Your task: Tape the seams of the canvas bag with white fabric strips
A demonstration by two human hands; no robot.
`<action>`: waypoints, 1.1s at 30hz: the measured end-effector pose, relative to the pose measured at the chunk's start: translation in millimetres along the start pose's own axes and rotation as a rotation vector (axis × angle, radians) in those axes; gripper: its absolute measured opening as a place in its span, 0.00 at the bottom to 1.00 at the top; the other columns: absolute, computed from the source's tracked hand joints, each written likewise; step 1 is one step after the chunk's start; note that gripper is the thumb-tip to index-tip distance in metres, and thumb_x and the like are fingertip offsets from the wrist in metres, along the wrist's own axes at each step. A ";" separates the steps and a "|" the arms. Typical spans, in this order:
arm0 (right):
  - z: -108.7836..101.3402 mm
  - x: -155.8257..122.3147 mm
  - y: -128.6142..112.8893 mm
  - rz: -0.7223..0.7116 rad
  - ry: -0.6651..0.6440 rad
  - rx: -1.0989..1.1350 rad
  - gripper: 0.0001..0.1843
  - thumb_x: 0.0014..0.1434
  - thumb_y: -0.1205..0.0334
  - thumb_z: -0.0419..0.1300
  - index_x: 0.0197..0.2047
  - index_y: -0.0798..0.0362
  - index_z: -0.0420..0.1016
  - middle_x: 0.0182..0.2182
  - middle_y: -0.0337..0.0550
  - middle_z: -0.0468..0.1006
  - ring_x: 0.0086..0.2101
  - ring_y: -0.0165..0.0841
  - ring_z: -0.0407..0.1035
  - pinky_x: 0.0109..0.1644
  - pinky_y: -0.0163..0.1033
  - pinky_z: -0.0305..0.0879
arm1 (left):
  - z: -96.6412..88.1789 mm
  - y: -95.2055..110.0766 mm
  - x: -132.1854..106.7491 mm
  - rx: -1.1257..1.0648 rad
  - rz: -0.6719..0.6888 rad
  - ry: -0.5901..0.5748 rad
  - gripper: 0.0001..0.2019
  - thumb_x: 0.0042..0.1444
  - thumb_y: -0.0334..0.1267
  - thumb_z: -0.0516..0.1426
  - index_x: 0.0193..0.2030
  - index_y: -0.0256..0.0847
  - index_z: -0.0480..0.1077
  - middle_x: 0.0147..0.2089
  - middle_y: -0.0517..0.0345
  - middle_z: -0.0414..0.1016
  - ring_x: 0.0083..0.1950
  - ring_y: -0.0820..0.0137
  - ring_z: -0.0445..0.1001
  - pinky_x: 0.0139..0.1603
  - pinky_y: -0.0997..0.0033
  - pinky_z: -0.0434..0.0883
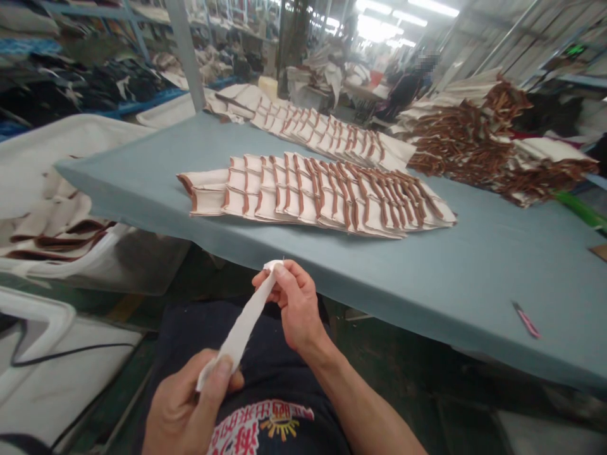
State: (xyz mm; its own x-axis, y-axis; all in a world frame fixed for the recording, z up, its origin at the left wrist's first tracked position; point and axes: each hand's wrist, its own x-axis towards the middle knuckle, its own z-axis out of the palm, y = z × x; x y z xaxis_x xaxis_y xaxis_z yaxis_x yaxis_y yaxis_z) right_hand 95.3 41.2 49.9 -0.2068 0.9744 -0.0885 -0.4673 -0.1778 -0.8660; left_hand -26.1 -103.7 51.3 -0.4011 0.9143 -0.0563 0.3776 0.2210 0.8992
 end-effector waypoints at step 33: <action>11.4 -36.2 -13.0 -0.039 -0.327 -0.114 0.21 0.67 0.42 0.70 0.38 0.50 0.72 0.24 0.35 0.75 0.21 0.26 0.61 0.25 0.31 0.60 | 36.9 -47.2 13.1 -0.206 0.240 -0.337 0.14 0.70 0.46 0.60 0.36 0.46 0.84 0.35 0.54 0.87 0.38 0.61 0.86 0.41 0.69 0.82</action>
State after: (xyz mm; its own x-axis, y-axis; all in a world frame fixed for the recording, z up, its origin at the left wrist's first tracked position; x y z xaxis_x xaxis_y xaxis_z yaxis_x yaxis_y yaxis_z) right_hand 99.1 6.6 70.0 -0.4637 0.8811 0.0925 -0.3851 -0.1064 -0.9167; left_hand -18.3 -89.7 -7.9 -0.0161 0.9983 0.0566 0.2395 -0.0511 0.9696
